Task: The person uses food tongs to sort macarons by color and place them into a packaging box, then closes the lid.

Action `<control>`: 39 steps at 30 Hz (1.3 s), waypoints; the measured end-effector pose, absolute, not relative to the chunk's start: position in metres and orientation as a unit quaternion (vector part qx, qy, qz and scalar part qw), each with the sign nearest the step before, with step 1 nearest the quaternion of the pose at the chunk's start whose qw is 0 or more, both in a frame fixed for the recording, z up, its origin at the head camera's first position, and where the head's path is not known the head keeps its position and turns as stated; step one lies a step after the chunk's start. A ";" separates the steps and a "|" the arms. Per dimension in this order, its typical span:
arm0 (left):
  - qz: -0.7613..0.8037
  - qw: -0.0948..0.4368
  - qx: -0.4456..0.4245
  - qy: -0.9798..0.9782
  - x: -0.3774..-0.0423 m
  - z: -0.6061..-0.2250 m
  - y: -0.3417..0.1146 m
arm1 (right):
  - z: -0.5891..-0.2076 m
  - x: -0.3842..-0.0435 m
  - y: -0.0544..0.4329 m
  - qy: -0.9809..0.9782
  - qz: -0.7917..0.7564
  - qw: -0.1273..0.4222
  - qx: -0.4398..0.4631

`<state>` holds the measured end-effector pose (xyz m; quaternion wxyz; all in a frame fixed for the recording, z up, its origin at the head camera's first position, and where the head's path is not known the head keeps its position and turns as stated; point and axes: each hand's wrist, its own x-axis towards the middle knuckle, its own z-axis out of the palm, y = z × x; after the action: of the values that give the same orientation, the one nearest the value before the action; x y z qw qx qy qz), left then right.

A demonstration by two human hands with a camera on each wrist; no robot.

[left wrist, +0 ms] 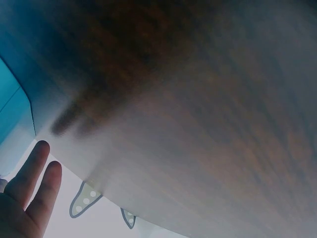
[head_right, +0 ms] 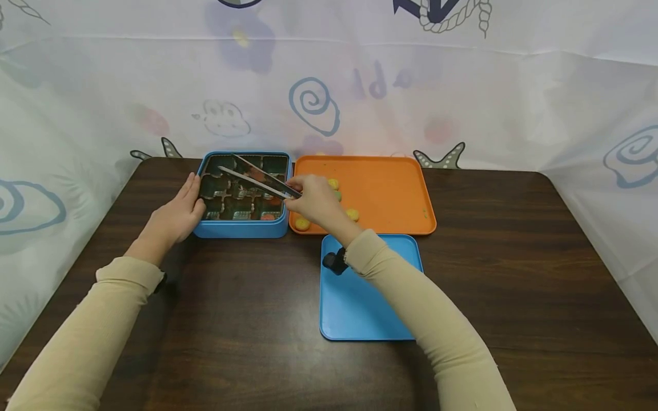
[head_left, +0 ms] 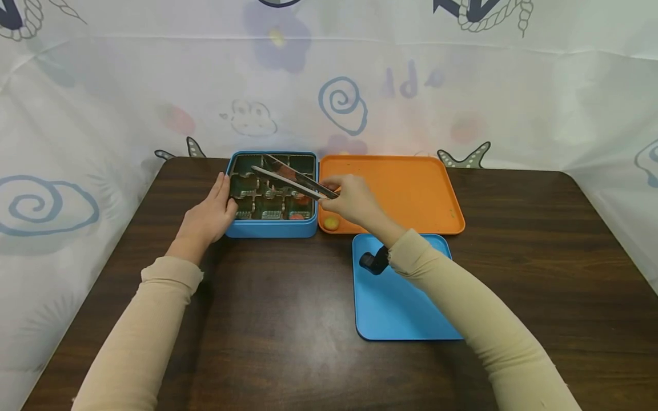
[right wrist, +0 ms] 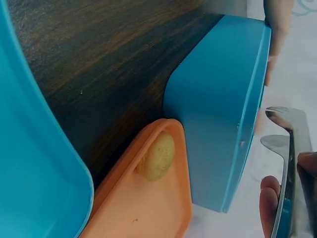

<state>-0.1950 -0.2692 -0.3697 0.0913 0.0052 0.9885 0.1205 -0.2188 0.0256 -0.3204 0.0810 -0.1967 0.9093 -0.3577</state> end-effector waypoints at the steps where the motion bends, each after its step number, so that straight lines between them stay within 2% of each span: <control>1: 0.120 0.091 0.005 0.989 -0.195 -0.370 -0.269 | -0.321 -0.219 0.026 0.909 -0.358 0.079 -0.198; 10: 0.121 0.092 0.005 0.988 -0.196 -0.371 -0.270 | -0.324 -0.219 0.032 0.901 -0.383 0.074 -0.189; 27: 0.122 0.092 0.004 0.988 -0.196 -0.370 -0.270 | -0.318 -0.220 0.082 0.915 -0.358 -0.002 -0.185; 39: 0.128 0.087 0.005 0.988 -0.196 -0.371 -0.270 | -0.324 -0.220 0.119 0.932 -0.325 -0.008 -0.163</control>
<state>-0.1956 -0.2701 -0.3715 0.0874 0.0050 0.9879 0.1277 -0.2204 0.1195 -0.3244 -0.0076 -0.1633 0.9315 -0.3248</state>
